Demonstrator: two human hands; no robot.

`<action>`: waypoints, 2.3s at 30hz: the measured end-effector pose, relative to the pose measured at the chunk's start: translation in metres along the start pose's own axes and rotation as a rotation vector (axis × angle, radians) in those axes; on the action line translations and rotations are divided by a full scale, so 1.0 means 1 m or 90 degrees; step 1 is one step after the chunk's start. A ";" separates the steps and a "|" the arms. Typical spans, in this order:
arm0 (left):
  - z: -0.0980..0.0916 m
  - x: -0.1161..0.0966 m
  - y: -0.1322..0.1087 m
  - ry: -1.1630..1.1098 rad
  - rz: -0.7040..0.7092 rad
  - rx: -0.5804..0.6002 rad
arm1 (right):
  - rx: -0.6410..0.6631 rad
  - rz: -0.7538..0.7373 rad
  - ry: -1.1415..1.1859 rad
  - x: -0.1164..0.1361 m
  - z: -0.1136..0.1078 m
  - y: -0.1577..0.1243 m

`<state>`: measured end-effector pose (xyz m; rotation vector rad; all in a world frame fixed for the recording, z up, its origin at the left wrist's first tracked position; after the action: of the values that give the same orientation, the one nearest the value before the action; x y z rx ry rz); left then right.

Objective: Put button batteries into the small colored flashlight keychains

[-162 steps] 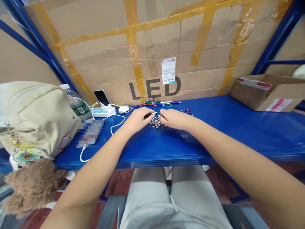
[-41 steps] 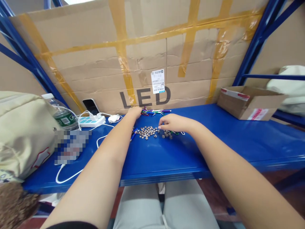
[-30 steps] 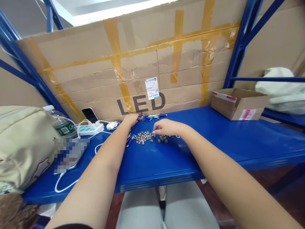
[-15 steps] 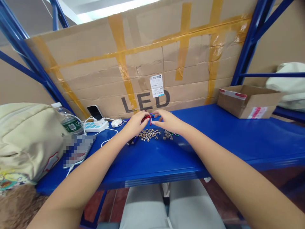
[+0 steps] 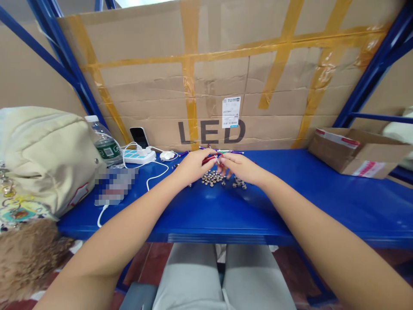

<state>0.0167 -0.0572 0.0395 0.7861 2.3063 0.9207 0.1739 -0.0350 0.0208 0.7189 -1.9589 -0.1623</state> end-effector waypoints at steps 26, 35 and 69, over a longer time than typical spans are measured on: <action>0.001 -0.011 -0.002 -0.051 -0.020 0.054 | -0.082 -0.083 -0.420 0.008 -0.002 -0.007; 0.008 -0.012 -0.002 0.108 0.033 0.112 | -0.103 -0.064 -0.623 0.011 0.000 -0.007; 0.017 -0.008 -0.011 0.341 0.097 0.116 | 0.140 0.342 0.110 -0.020 -0.004 -0.007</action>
<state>0.0297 -0.0621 0.0232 0.8812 2.8578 1.1034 0.1870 -0.0292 0.0050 0.3078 -1.9470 0.4329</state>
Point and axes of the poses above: each hand's wrist, its own y-axis towards the middle knuckle, its own z-axis out of the palm, x = y × z, the point moved 3 cm from there along y, towards the middle knuckle, and after that the axes turned 13 degrees about -x, right-handed, at the moved point
